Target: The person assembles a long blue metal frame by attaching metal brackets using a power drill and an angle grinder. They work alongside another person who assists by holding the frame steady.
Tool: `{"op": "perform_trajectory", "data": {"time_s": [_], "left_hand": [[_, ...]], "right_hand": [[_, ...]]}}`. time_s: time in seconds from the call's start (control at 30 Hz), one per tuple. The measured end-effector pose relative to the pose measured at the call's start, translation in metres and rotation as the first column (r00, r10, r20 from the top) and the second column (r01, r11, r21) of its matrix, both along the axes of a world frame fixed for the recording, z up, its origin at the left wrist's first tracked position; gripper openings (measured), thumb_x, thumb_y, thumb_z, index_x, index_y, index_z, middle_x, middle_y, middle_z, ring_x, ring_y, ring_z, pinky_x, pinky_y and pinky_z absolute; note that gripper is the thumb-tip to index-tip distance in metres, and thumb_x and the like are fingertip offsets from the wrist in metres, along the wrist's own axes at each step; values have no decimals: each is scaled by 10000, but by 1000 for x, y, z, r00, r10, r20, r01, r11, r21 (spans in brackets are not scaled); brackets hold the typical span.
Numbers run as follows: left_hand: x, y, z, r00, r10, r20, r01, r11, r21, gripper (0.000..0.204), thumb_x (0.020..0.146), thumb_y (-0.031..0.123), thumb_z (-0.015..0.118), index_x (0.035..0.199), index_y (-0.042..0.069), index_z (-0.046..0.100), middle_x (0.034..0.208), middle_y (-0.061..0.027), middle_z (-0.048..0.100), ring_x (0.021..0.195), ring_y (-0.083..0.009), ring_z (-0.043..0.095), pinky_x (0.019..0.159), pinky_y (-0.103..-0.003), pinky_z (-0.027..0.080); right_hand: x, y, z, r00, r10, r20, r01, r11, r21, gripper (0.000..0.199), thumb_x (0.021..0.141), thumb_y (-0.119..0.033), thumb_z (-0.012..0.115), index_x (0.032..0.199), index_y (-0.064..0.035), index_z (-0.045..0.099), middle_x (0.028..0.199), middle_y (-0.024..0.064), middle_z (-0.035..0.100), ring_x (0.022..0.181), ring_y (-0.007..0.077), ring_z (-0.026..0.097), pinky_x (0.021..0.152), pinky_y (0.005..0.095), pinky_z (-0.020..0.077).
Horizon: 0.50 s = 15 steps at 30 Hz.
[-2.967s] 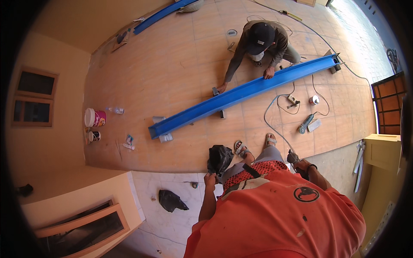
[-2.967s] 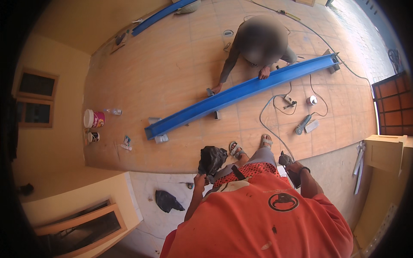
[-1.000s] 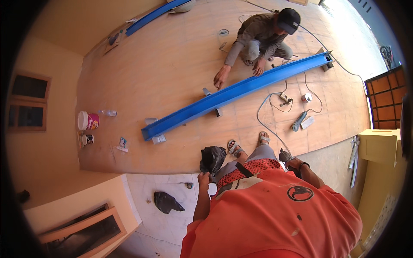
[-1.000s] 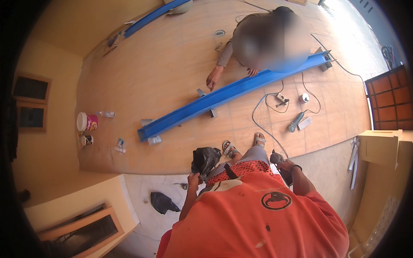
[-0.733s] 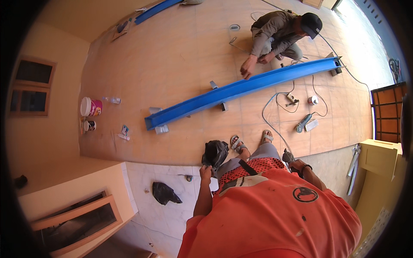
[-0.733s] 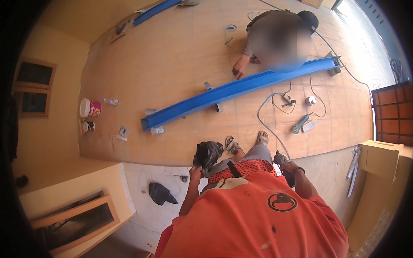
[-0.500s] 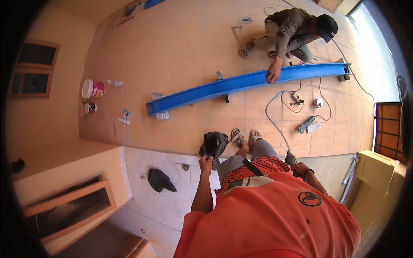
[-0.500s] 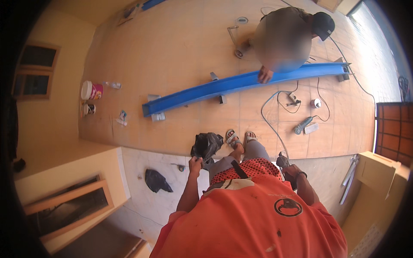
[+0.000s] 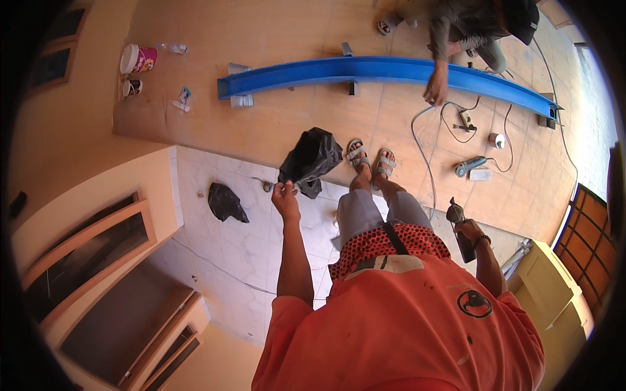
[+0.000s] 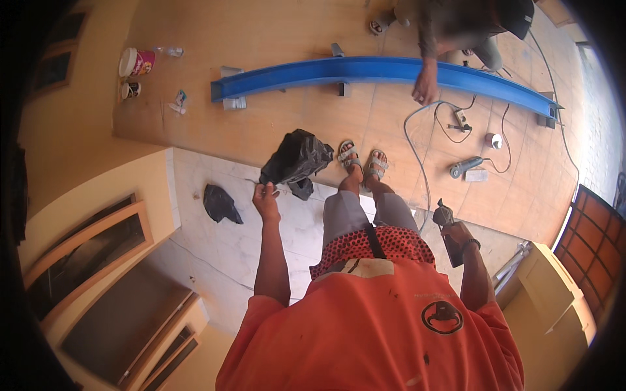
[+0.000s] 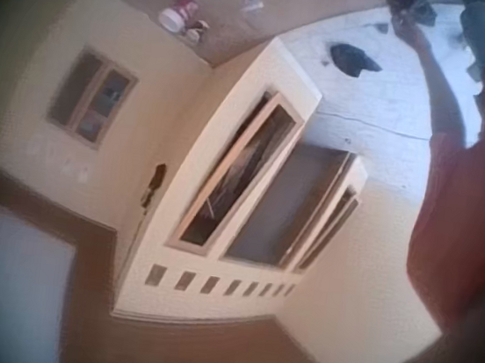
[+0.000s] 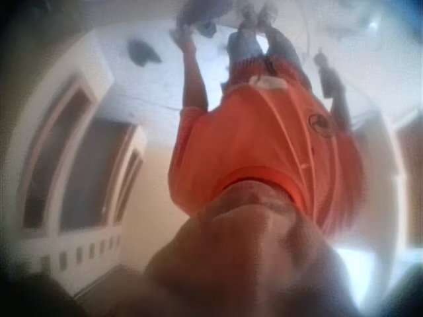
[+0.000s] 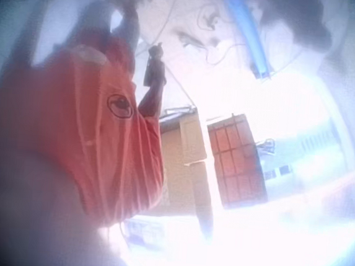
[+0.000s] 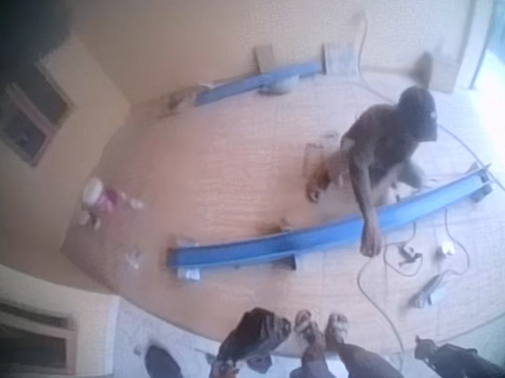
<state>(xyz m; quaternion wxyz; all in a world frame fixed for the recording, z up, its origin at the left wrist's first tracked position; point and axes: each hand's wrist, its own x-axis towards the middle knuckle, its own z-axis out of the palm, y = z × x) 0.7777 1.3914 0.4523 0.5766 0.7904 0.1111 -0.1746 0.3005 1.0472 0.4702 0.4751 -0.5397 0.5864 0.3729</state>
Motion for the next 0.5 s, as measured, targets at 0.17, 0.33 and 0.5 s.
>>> {"op": "perform_trajectory", "data": {"time_s": [0.17, 0.33, 0.5], "left_hand": [[-6, 18, 23, 996, 84, 22, -84, 996, 2, 202, 916, 136, 634, 1019, -16, 550, 922, -98, 607, 836, -192, 634, 753, -354, 565], [-10, 41, 28, 969, 240, 64, -242, 970, 28, 233, 915, 139, 634, 1030, -43, 546, 950, -120, 602, 849, -205, 629, 743, -356, 571], [5, 54, 14, 957, 280, 74, -281, 960, 2, 218, 902, 130, 644, 998, -46, 558, 953, -115, 600, 816, -188, 606, 724, -354, 558]], "right_hand": [[-7, -17, 5, 1000, -17, -16, 17, 1000, 4, 315, 647, -278, 715, 815, -11, 709, 751, 107, 676, 662, 210, 636, 630, 342, 497], [-3, -17, 1, 1000, -5, 11, 5, 1000, 27, 318, 638, -275, 721, 817, -13, 707, 742, 109, 671, 663, 209, 637, 630, 339, 502], [-19, -13, -26, 999, 16, 36, -18, 999, 44, 328, 633, -294, 729, 815, -21, 716, 780, 114, 694, 693, 212, 653, 656, 338, 510]]}}
